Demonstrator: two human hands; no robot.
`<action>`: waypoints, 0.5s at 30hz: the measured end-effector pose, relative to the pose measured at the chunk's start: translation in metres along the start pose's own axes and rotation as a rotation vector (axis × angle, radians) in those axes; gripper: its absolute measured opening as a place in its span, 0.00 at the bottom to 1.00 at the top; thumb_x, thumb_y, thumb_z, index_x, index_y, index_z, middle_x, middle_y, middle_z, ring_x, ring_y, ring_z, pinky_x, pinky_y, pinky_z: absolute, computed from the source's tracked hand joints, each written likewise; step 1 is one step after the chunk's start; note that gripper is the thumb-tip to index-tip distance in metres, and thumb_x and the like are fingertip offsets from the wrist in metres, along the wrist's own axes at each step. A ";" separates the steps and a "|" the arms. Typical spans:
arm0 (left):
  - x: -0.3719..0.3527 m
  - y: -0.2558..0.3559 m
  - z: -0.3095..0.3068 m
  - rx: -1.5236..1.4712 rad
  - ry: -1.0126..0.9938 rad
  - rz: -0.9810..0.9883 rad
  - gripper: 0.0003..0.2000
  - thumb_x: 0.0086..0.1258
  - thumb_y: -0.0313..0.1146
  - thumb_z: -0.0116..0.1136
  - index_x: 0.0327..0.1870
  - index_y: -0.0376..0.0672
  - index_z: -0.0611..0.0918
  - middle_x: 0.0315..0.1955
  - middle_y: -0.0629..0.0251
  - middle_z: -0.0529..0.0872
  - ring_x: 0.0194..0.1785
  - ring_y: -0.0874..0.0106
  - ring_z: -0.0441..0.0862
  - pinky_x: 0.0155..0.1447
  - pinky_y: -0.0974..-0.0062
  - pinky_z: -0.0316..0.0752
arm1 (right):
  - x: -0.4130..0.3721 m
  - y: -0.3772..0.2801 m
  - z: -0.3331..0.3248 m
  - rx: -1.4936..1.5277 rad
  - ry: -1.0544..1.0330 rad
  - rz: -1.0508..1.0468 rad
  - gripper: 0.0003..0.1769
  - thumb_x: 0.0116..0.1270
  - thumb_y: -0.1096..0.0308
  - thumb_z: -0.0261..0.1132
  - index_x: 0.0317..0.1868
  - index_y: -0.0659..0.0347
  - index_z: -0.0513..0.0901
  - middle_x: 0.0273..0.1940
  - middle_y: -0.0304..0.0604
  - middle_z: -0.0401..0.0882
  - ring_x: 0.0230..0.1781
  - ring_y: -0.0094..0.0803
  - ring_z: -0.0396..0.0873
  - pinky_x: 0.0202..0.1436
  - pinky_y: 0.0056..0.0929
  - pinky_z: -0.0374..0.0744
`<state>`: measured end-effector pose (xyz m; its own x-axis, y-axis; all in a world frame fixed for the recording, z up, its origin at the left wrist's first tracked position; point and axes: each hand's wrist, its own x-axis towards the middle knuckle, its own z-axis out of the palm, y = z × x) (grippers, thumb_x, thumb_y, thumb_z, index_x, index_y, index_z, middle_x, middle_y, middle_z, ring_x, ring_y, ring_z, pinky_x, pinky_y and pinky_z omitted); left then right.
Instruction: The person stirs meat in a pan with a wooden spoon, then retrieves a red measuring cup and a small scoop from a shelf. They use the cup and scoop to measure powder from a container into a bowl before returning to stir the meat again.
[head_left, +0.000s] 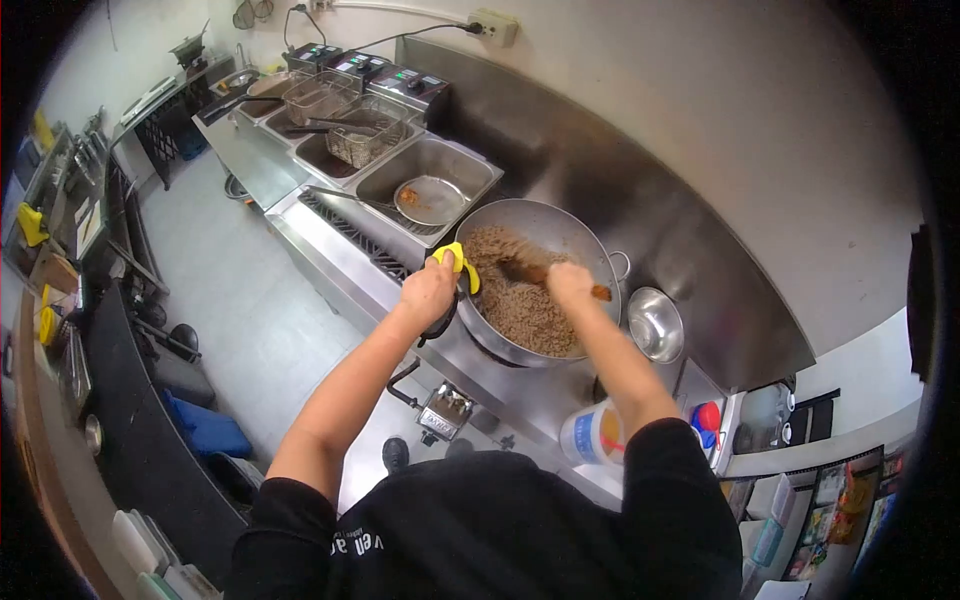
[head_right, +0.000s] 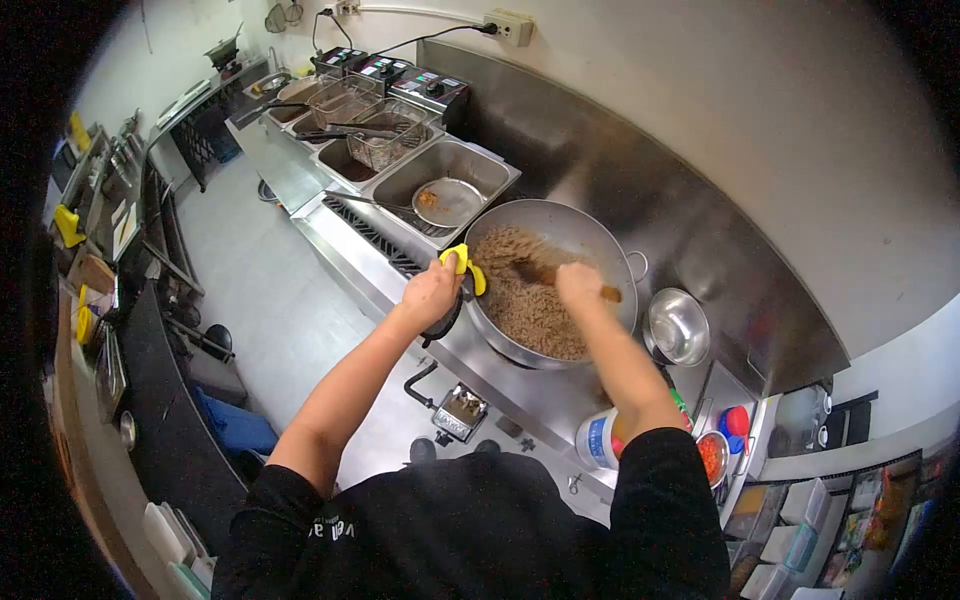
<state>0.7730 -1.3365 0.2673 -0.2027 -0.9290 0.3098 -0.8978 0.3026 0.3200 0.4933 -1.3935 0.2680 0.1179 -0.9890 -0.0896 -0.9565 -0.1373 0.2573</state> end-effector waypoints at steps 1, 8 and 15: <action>-0.006 0.002 -0.013 -0.064 -0.064 -0.034 0.18 0.70 0.41 0.48 0.52 0.36 0.70 0.35 0.45 0.80 0.35 0.49 0.82 0.38 0.57 0.78 | 0.003 0.016 -0.007 0.005 0.007 0.042 0.13 0.64 0.66 0.55 0.38 0.61 0.85 0.38 0.52 0.84 0.41 0.45 0.84 0.43 0.40 0.82; -0.056 0.098 -0.193 -0.146 -0.323 0.353 0.12 0.70 0.41 0.48 0.42 0.40 0.75 0.30 0.51 0.83 0.32 0.54 0.83 0.35 0.57 0.77 | 0.001 0.067 -0.021 -0.057 0.047 0.185 0.12 0.63 0.69 0.56 0.38 0.60 0.86 0.38 0.51 0.85 0.40 0.42 0.85 0.41 0.37 0.83; -0.099 0.182 -0.284 -0.408 -0.427 0.728 0.09 0.56 0.32 0.53 0.36 0.39 0.77 0.22 0.62 0.78 0.23 0.70 0.80 0.18 0.73 0.72 | -0.067 0.027 -0.017 -0.050 -0.160 -0.171 0.12 0.63 0.68 0.56 0.41 0.59 0.84 0.35 0.55 0.83 0.38 0.49 0.83 0.41 0.44 0.80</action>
<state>0.7401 -1.1290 0.5490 -0.8596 -0.4570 0.2286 -0.3035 0.8166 0.4910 0.4642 -1.3315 0.2969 0.2294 -0.9304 -0.2859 -0.9113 -0.3084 0.2726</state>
